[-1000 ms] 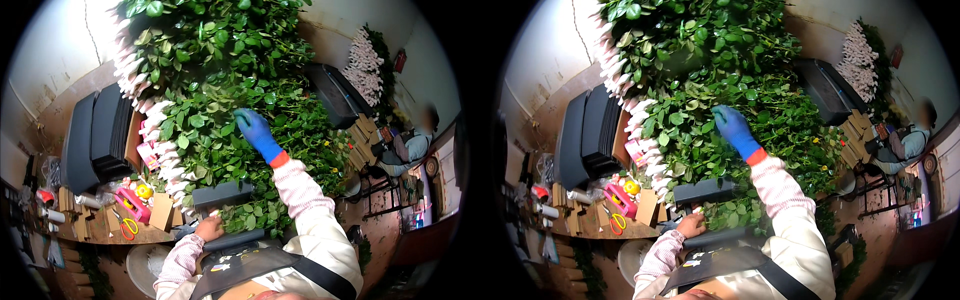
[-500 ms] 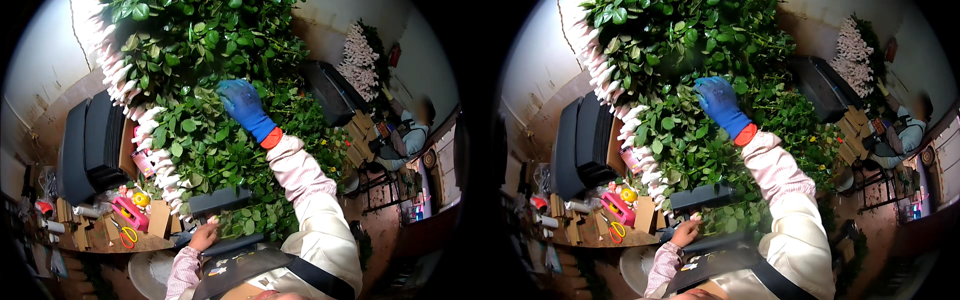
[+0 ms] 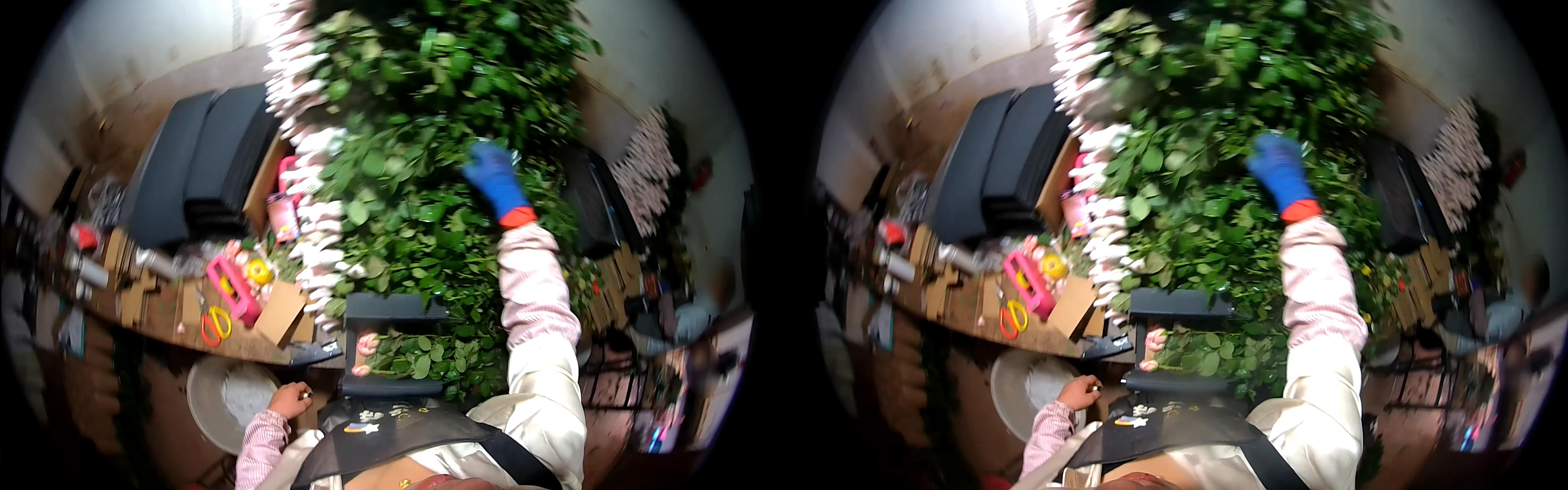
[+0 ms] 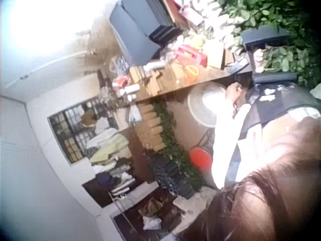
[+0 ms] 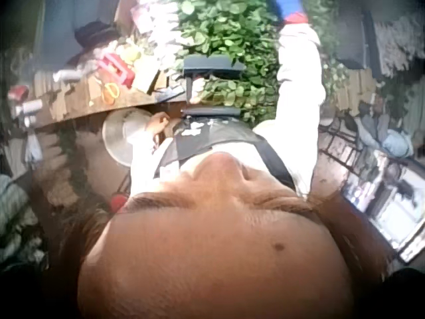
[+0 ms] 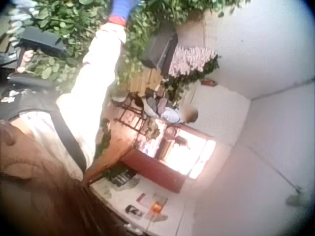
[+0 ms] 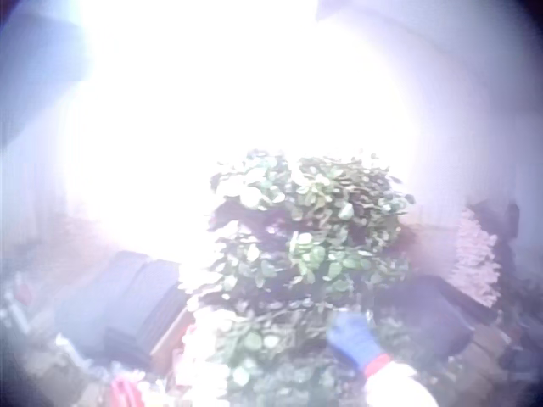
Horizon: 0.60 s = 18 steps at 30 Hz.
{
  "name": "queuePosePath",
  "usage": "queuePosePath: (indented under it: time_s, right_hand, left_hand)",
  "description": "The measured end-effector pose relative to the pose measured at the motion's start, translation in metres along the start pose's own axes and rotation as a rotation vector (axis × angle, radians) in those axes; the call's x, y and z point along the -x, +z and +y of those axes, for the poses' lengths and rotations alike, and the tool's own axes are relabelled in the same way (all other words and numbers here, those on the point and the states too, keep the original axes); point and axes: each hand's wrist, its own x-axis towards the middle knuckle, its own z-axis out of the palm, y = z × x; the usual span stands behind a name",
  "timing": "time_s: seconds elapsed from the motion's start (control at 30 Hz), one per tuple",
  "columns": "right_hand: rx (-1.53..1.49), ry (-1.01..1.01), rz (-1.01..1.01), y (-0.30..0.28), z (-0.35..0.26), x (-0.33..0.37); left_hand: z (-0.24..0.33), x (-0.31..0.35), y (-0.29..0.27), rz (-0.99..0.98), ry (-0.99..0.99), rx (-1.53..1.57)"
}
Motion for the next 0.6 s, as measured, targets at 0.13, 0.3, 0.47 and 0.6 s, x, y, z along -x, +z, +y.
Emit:
queuePosePath:
  time_s: [0.13,0.3,0.47,0.6]
  right_hand:
    - [0.031,-0.231,0.465,-0.055,-0.012,-0.005]
    - [-0.148,-0.359,0.456,-0.077,-0.033,0.000]
    - [-0.301,-0.317,0.367,-0.078,0.000,0.011]
    - [-0.515,-0.436,0.503,-0.116,-0.018,0.023]
  left_hand:
    - [-0.019,0.022,0.031,0.021,-0.123,-0.233]
    - [0.000,0.005,0.032,0.114,0.060,-0.058]
    - [0.041,-0.011,-0.004,0.253,0.276,0.067]
    - [0.068,-0.026,-0.033,0.249,0.267,0.256]
